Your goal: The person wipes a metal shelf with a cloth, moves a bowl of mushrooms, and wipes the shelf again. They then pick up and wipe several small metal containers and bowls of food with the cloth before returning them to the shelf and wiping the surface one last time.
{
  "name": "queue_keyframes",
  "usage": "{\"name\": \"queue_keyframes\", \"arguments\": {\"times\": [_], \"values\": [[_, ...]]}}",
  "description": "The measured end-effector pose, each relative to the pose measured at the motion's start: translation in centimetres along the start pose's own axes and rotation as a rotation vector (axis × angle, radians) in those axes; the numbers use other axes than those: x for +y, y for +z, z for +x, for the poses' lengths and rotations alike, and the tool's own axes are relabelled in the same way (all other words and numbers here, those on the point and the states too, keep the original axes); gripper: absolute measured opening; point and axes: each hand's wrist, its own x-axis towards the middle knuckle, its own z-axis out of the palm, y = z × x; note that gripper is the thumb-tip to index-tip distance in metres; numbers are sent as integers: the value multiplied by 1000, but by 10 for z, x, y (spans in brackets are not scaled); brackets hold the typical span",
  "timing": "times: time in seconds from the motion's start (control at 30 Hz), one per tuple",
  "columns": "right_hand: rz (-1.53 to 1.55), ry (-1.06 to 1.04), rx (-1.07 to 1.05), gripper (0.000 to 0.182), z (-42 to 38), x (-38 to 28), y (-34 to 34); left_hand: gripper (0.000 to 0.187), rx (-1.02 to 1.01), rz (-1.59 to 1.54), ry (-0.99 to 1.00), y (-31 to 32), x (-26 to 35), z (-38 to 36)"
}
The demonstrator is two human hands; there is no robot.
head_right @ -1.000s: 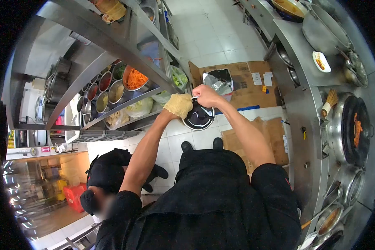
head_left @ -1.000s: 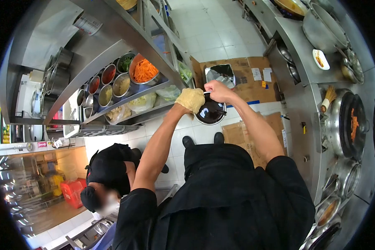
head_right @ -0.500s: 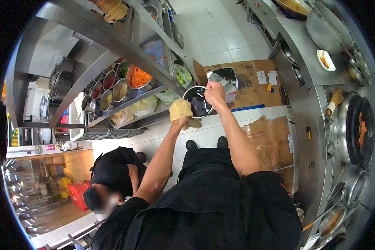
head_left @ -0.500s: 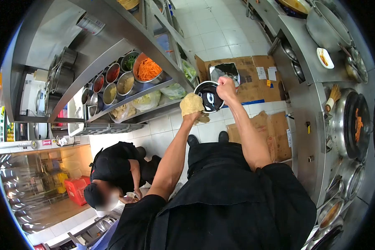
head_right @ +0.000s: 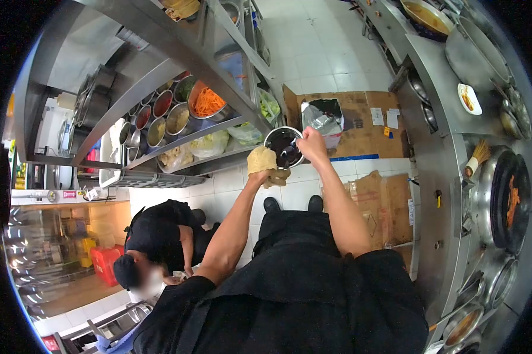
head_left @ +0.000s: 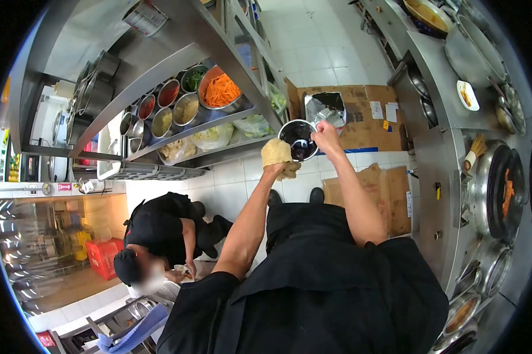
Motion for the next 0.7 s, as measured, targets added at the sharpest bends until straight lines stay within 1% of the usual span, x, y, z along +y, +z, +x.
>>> {"name": "queue_keyframes", "arguments": {"times": [0.07, 0.1, 0.13, 0.17, 0.2, 0.23, 0.3, 0.33, 0.4, 0.43, 0.47, 0.53, 0.57, 0.6, 0.67, 0.7], "values": [[-133, -150, -132, 12, 5, -16, -10, 16, 32, 10, 34, -2, -8, -2], [-225, -212, -141, 12, 8, -24, -10, 18, 101, -4, 114, -1, -14, -2], [-222, -206, -135, 12, 13, -31, -9, 22, 170, -18, 196, 1, -20, -2], [-274, -270, -247, 12, 21, -37, -8, 20, 246, -45, 253, 2, -24, -2], [-325, -333, -359, 12, 31, -39, -6, 20, 244, -45, 262, -1, -25, -1], [-324, -329, -351, 12, 41, -39, -1, 19, 228, -48, 323, -4, -26, 0], [-443, -596, -560, 11, 56, -30, 12, 18, 205, -111, 425, -4, -34, 2], [-445, -595, -556, 11, 58, -29, 13, 18, 207, -112, 429, -1, -39, 3], [-487, -561, -763, 10, 61, -36, 11, 21, 82, -182, 391, -5, -42, 5], [-488, -564, -765, 10, 61, -38, 10, 24, -61, -160, 340, -8, -44, 5], [-471, -559, -787, 10, 62, -35, 10, 24, -60, -160, 334, -13, -43, 5], [-431, -546, -833, 10, 65, -27, 12, 23, -104, -140, 402, -23, -42, 8], [-428, -561, -841, 9, 64, -27, 10, 23, 27, -158, 452, -17, -45, 9], [-428, -561, -844, 9, 59, -33, 6, 23, 27, -158, 450, -28, -37, 14], [-400, -419, -901, 9, 51, -43, -1, 24, -268, 53, 452, -53, -19, 30], [-400, -419, -901, 9, 50, -42, 1, 23, -268, 35, 452, -59, -14, 33]]}}
